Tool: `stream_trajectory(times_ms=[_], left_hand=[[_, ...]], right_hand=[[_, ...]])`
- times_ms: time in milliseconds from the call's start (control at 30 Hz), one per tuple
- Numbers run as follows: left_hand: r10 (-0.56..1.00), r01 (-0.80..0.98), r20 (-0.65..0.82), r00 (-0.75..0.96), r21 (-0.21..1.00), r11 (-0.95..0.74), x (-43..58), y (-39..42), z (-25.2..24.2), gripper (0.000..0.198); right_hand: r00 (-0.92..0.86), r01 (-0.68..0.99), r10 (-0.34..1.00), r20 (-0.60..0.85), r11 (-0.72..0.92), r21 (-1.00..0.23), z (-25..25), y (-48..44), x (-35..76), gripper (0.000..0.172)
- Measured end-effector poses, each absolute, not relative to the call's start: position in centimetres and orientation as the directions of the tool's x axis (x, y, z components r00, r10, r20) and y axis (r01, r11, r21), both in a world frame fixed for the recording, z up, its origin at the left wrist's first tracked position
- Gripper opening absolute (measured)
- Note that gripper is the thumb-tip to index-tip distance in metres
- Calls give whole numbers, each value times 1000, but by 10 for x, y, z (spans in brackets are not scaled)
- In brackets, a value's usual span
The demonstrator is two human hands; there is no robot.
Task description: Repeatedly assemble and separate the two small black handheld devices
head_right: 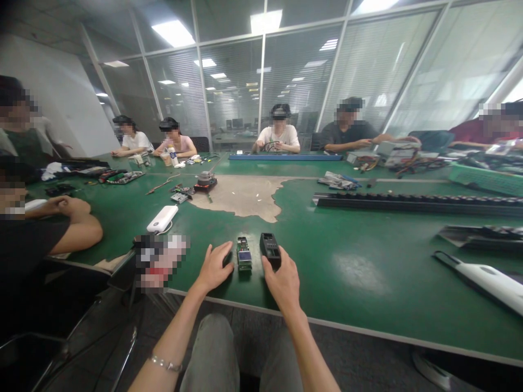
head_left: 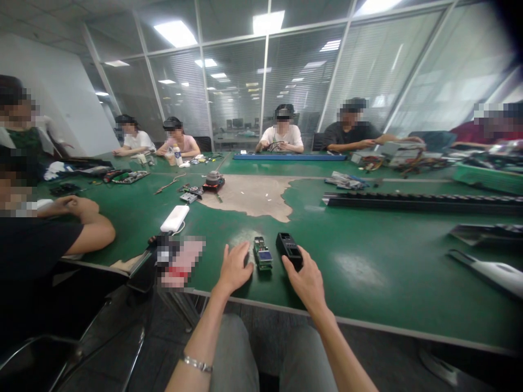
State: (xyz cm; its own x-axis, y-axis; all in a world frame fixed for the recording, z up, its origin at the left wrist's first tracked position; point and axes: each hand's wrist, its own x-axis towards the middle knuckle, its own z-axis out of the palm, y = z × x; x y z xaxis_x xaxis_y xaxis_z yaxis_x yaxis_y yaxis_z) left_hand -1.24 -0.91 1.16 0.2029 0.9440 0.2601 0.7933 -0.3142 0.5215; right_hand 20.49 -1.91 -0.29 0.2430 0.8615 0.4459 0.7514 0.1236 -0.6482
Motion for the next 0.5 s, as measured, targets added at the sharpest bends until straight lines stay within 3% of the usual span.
stream_trajectory(times_ms=[200,500], left_hand=[[943,796,265,199,518,-314,-12,-8,10,61],[940,795,273,203,514,-321,-12,-7,7,61]], right_hand=[[222,806,847,482,119,-579,-15,-15,207,67],[262,793,858,441,69,-605,-12,-17,205,84]])
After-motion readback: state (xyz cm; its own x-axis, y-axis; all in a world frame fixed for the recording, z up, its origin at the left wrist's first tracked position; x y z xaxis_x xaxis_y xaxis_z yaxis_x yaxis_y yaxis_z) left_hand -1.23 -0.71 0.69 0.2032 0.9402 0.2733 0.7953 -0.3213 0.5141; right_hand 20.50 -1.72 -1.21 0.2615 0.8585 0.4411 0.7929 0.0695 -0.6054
